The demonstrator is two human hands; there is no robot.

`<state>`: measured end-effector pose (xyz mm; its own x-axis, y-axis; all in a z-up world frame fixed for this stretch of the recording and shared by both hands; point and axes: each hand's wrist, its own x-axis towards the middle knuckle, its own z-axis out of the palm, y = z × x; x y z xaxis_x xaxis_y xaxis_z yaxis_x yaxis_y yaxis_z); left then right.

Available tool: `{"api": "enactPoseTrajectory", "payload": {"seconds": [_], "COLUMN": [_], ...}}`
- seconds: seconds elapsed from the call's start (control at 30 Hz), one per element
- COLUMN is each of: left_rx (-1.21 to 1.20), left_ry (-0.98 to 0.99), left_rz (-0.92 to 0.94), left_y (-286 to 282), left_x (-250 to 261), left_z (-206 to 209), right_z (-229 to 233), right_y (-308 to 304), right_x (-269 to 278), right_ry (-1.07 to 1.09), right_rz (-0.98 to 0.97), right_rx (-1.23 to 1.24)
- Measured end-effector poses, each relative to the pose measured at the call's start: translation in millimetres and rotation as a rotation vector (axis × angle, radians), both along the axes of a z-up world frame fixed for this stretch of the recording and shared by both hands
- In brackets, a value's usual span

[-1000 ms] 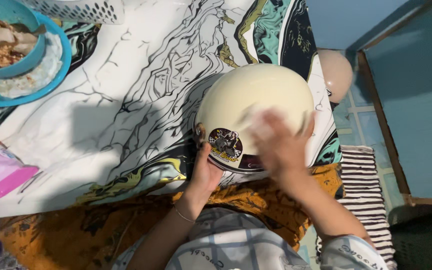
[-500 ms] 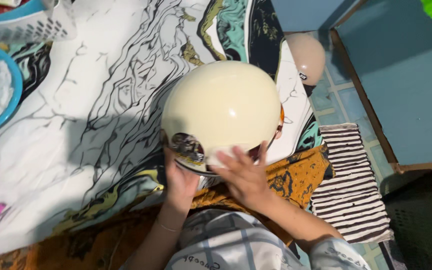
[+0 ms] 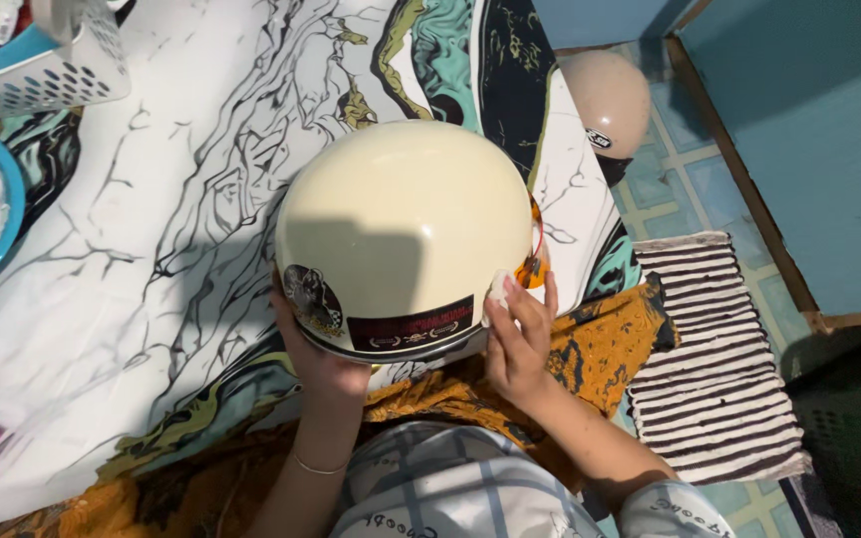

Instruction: The person wipes the exterior of a white motorcycle helmet with a white cloth. They rotate the helmet to clean different sides, including the visor area and the orange patterned band around the base.

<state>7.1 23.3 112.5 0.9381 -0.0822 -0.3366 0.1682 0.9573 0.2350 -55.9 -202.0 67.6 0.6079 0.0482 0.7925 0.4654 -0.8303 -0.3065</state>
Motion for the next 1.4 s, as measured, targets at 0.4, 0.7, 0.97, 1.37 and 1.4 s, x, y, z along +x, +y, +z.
{"api": "enactPoseTrajectory", "payload": {"seconds": [0.4, 0.7, 0.97, 1.37, 1.4], "left_rx": [0.037, 0.717, 0.345, 0.332, 0.239], "left_ry": [-0.201, -0.396, -0.166, -0.271, -0.333], "left_rz": [-0.050, -0.393, 0.111, -0.193, -0.197], "left_y": [25.2, 60.1, 4.0, -11.4, -26.0], "left_x": [17.1, 8.0, -14.2, -34.9, -42.3], "left_z": [-16.8, -10.3, -14.7, -81.0, -86.6], "right_z": [56.8, 67.6, 65.1, 61.8, 62.2], "right_y": [12.3, -45.0, -34.3, -45.3, -42.0], "right_x": [7.2, 67.6, 65.4, 57.0, 53.7], "right_ry": [0.196, 0.548, 0.490, 0.364, 0.373], "right_rz": [0.059, 0.193, 0.044, -0.105, -0.138], "right_rx": [-0.200, 0.704, 0.815, 0.979, 0.972]}}
